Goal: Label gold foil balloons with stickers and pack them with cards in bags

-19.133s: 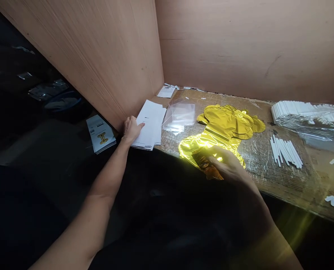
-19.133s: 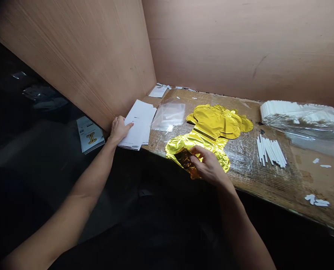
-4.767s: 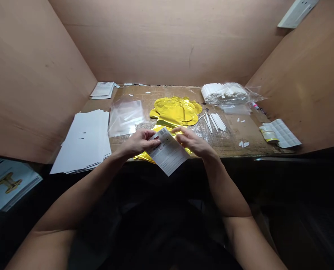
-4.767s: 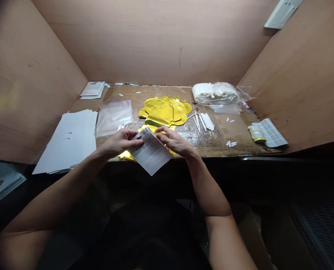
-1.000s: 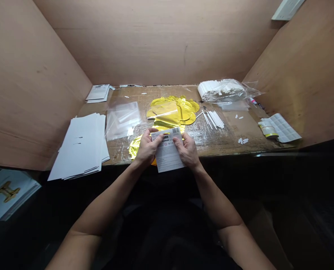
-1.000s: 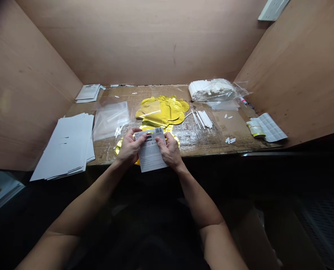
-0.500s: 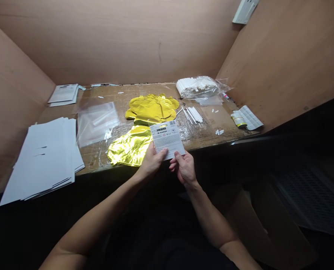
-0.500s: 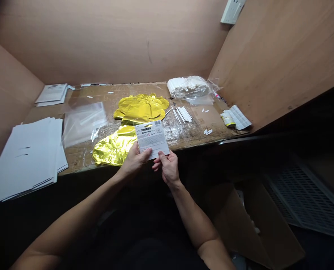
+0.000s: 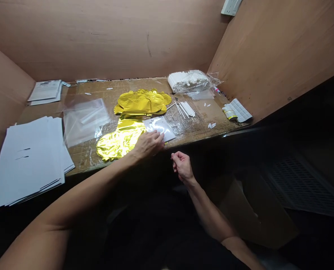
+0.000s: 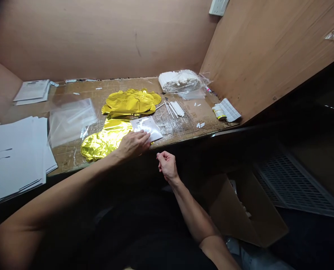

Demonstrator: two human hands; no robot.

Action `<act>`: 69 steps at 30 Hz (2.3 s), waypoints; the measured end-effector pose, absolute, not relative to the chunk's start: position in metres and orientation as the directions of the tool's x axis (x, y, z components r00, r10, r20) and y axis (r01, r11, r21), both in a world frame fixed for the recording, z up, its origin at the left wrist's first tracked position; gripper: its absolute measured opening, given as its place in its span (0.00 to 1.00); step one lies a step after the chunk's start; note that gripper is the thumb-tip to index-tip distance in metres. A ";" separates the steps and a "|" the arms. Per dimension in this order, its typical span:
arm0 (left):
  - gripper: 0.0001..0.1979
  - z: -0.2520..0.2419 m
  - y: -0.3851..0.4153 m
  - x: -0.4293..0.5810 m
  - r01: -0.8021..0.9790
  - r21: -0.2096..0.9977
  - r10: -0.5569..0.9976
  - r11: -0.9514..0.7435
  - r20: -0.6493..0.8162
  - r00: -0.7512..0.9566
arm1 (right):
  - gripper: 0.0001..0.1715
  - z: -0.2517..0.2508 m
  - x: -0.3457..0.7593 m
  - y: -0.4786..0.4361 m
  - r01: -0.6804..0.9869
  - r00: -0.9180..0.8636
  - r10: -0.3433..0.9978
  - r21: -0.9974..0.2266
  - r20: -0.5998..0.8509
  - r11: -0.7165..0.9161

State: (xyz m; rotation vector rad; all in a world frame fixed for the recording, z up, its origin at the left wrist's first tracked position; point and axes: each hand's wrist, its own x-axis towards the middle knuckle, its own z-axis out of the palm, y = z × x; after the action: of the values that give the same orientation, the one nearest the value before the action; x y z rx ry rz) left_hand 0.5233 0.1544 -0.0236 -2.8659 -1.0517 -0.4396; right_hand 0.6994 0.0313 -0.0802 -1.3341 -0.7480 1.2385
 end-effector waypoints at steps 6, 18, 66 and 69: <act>0.10 -0.018 0.138 0.520 0.536 0.066 0.532 -0.842 0.269 0.803 | 0.38 -0.082 0.701 0.036 -0.270 0.142 0.931 -0.918 -0.335 -0.290; 0.15 -0.029 0.133 0.535 0.541 0.289 0.613 -0.790 0.337 0.715 | 0.33 -0.089 0.691 0.033 -0.143 0.302 0.939 -0.982 -0.163 -0.124; 0.14 -0.032 0.180 0.529 0.423 0.494 0.584 -0.759 0.231 0.778 | 0.19 -0.030 0.759 0.079 0.467 0.392 0.918 -0.873 0.063 -0.139; 0.29 -0.031 0.164 0.528 0.430 0.701 0.792 -0.569 0.326 0.517 | 0.24 -0.025 0.757 0.073 0.102 0.391 0.920 -0.995 0.038 -0.002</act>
State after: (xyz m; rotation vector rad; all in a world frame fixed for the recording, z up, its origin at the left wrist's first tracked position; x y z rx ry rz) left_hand 0.5282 0.1644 -0.0309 -3.1861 -1.4302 -1.2488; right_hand 0.7565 0.0732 -0.0249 -1.4326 -0.9837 0.8436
